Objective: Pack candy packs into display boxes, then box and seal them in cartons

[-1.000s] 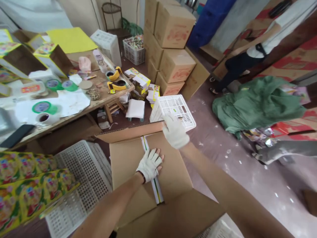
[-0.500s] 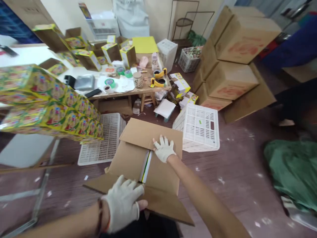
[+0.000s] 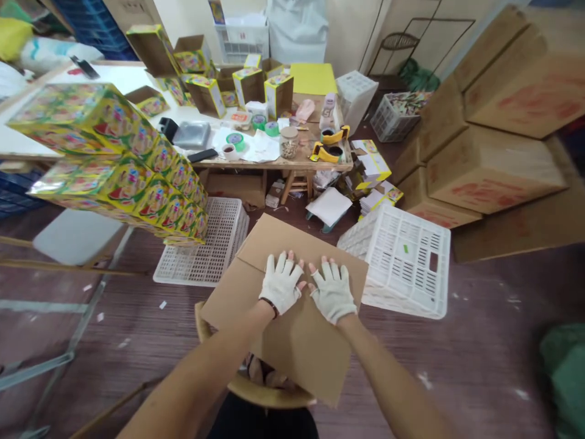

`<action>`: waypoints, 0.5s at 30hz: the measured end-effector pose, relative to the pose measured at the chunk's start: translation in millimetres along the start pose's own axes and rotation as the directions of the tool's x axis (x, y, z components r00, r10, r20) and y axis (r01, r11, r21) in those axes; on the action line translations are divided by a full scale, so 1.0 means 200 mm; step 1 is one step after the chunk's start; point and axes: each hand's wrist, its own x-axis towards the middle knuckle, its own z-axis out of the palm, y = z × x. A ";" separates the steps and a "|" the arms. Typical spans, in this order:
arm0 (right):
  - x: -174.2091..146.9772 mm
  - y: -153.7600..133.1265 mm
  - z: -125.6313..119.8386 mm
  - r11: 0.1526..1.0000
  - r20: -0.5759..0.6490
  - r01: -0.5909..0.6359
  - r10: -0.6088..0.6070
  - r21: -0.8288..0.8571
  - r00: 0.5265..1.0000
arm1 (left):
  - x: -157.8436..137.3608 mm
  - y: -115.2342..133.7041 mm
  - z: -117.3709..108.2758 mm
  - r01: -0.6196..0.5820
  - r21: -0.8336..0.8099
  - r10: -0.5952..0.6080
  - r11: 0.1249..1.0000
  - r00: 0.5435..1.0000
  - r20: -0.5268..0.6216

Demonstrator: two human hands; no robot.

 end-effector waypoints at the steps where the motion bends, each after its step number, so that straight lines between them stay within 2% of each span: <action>1: -0.01 -0.01 0.01 1.000 -0.053 -0.006 0.006 -0.002 0.999 | -0.01 0.00 0.01 -0.006 -0.014 0.006 1.000 1.000 0.004; 3: -0.01 -0.02 0.02 1.000 -0.087 -0.008 0.010 0.030 0.996 | 0.00 -0.01 -0.01 -0.003 -0.042 0.004 0.999 0.999 0.036; 6: 0.00 -0.03 0.00 0.994 -0.065 0.004 0.004 0.111 0.998 | 0.05 -0.01 -0.05 0.070 -0.077 -0.060 0.995 0.990 0.124; 8: 0.01 -0.03 -0.01 0.985 -0.075 0.013 -0.001 0.170 0.997 | 0.10 0.02 -0.06 0.208 -0.059 -0.199 0.976 0.971 0.135; 11: 0.01 -0.01 0.02 0.952 -0.173 0.050 0.003 0.302 0.985 | 0.18 0.09 -0.04 0.418 0.048 -0.420 0.907 0.906 0.054; 13: 0.01 0.05 0.05 0.878 -0.269 0.089 0.047 0.470 0.962 | 0.21 0.13 -0.02 0.434 0.133 -0.441 0.891 0.897 0.027; 15: 0.04 0.20 0.09 0.743 -0.338 0.094 0.185 0.663 0.923 | 0.23 0.15 0.01 0.410 0.197 -0.426 0.891 0.904 0.046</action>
